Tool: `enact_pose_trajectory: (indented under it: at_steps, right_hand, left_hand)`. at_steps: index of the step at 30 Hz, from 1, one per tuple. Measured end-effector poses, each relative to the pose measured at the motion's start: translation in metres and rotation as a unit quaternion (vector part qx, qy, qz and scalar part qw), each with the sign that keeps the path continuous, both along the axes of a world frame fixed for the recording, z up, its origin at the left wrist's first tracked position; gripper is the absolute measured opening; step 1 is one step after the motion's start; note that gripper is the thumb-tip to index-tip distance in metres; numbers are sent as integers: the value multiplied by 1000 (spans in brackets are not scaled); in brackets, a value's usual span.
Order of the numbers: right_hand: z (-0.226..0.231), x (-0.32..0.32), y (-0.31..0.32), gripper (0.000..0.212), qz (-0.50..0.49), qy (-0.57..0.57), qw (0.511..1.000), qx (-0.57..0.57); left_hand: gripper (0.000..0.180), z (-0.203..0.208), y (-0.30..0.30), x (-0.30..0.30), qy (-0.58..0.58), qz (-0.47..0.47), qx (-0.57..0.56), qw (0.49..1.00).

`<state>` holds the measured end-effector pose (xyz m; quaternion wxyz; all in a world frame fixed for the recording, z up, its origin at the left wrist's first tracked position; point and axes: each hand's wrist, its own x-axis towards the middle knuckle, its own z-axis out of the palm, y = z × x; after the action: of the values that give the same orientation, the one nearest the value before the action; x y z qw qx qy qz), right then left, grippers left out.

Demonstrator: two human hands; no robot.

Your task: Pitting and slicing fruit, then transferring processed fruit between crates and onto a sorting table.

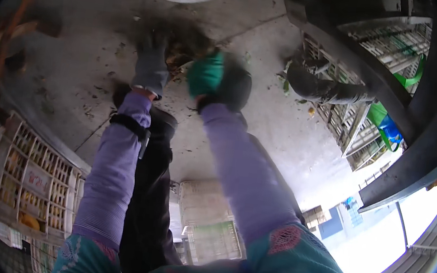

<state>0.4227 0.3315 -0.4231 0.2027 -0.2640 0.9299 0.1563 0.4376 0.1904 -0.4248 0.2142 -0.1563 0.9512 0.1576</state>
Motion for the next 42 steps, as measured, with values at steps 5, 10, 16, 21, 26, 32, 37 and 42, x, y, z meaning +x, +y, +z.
enact_pose_trajectory:
  at_steps: [5,10,16,21,26,32,37,42]
  right_hand:
    - [-35,-14,3,50,-145,31,938,-314]
    - [115,-30,-90,23,-390,-157,754,-505]
    - [304,-130,-96,41,-329,-127,747,-564]
    - [312,-209,-85,24,-174,192,869,-422]
    - [250,-259,-127,19,-41,72,927,-366]
    - [197,-278,-170,34,-167,-8,959,-229]
    - [149,-318,-130,41,-262,-19,931,-254]
    - [238,-291,-134,37,-435,-263,809,-295]
  left_hand:
    - [44,11,28,-31,129,277,567,765]
    - [38,128,-34,-13,5,398,473,786]
    - [46,325,-65,-117,155,385,597,687]
    - [47,347,-169,-116,359,190,29,913]
    - [41,242,-320,-42,406,412,140,804]
    - [65,285,-294,-140,41,433,-162,886]
    - [63,302,-288,-164,-1,550,-63,833]
    - [80,313,-222,-100,-96,471,-193,856]
